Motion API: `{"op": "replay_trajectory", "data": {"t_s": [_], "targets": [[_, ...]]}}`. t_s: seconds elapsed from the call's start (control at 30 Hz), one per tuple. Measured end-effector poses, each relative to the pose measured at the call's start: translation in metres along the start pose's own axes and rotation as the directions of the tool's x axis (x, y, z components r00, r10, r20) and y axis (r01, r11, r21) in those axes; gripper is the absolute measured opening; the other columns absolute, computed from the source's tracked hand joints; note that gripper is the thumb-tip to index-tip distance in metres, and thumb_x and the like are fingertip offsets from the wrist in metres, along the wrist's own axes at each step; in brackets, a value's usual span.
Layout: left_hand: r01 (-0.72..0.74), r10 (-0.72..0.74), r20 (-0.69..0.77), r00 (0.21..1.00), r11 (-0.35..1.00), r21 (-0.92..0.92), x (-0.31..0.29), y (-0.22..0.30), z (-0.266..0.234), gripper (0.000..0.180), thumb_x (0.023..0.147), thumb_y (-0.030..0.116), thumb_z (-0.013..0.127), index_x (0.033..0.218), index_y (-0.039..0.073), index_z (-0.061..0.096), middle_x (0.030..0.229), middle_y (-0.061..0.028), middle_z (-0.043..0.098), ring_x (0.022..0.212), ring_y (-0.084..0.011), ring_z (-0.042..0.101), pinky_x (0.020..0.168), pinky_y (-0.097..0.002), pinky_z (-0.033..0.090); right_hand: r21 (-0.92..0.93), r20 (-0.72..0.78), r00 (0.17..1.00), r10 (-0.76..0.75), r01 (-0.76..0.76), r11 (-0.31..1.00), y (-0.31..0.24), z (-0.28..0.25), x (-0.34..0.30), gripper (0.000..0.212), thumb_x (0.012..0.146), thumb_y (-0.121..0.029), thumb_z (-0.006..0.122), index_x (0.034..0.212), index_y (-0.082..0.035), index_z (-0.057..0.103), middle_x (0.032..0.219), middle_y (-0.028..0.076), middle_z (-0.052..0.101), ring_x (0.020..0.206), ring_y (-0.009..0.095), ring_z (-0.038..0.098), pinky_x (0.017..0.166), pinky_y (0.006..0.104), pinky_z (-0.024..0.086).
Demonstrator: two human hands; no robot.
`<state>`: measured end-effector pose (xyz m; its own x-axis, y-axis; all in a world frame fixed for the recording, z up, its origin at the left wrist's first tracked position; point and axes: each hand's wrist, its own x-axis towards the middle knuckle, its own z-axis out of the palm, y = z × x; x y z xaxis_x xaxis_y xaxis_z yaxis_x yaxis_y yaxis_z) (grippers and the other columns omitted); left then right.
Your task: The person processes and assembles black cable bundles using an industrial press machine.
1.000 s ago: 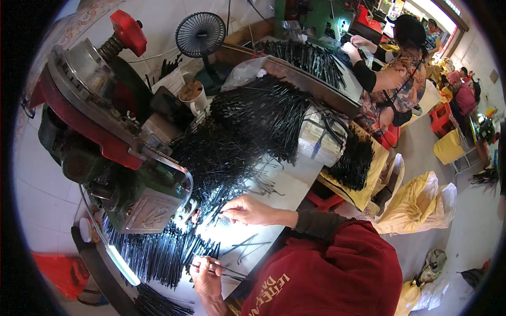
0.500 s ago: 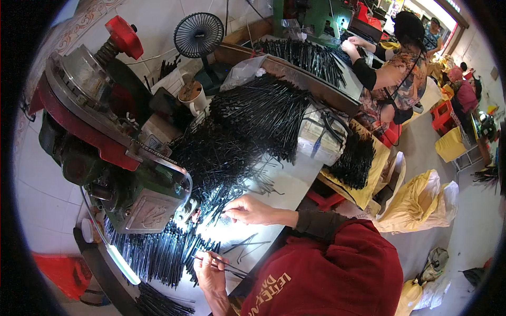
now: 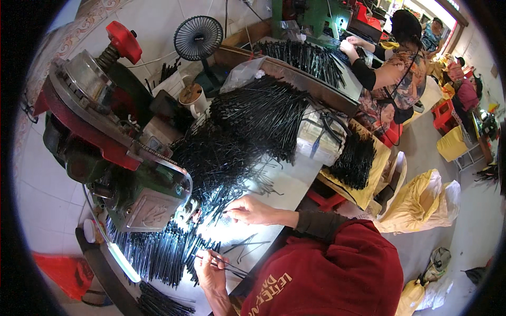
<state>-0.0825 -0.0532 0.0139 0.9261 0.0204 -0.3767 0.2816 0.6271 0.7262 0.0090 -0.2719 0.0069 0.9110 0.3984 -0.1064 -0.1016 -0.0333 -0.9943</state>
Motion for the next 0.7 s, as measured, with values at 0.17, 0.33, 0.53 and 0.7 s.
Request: {"op": "replay_trajectory", "data": {"t_s": [0.17, 0.33, 0.53, 0.7], "targets": [[-0.003, 0.003, 0.021, 1.000, 1.000, -0.008, 0.000, -0.001, -0.005, 0.019, 0.083, 0.018, 0.066, 0.078, 0.005, 0.053, 0.063, -0.0095, 0.056, 0.046, -0.0163, 0.049, 0.057, -0.0385, 0.047, 0.031, -0.003, 1.000, -0.010, 0.010, 0.999, 0.000, -0.003, -0.001, 0.024, 0.088, -0.023, 0.056, 0.081, -0.002, 0.064, 0.062, -0.001, 0.058, 0.051, 0.004, 0.047, 0.043, 0.0222, 0.037], [-0.004, 0.003, 0.035, 0.999, 1.000, 0.011, 0.002, -0.002, -0.006, 0.019, 0.083, 0.017, 0.066, 0.077, 0.005, 0.051, 0.064, -0.0100, 0.057, 0.047, -0.0165, 0.050, 0.057, -0.0390, 0.048, 0.060, -0.026, 1.000, -0.003, 0.005, 0.998, 0.003, -0.006, -0.002, 0.023, 0.089, -0.022, 0.057, 0.081, -0.002, 0.065, 0.062, -0.001, 0.058, 0.049, 0.004, 0.046, 0.042, 0.0216, 0.036], [0.017, -0.017, 0.080, 0.997, 1.000, 0.001, 0.005, -0.004, -0.008, 0.021, 0.084, 0.018, 0.065, 0.077, 0.006, 0.050, 0.064, -0.0101, 0.057, 0.046, -0.0161, 0.049, 0.057, -0.0389, 0.048, 0.047, -0.035, 0.999, 0.002, 0.000, 0.999, 0.003, -0.002, -0.001, 0.023, 0.088, -0.021, 0.057, 0.080, -0.002, 0.064, 0.062, -0.001, 0.058, 0.049, 0.004, 0.046, 0.043, 0.0215, 0.036], [0.042, -0.043, 0.042, 0.998, 0.999, 0.014, 0.011, -0.006, -0.001, 0.020, 0.085, 0.018, 0.064, 0.077, 0.005, 0.051, 0.063, -0.0097, 0.056, 0.046, -0.0158, 0.048, 0.056, -0.0382, 0.047, 0.046, -0.061, 0.998, -0.004, 0.007, 0.999, 0.004, -0.007, -0.001, 0.024, 0.088, -0.022, 0.057, 0.080, -0.001, 0.064, 0.062, 0.000, 0.058, 0.049, 0.004, 0.046, 0.043, 0.0221, 0.036]]}}
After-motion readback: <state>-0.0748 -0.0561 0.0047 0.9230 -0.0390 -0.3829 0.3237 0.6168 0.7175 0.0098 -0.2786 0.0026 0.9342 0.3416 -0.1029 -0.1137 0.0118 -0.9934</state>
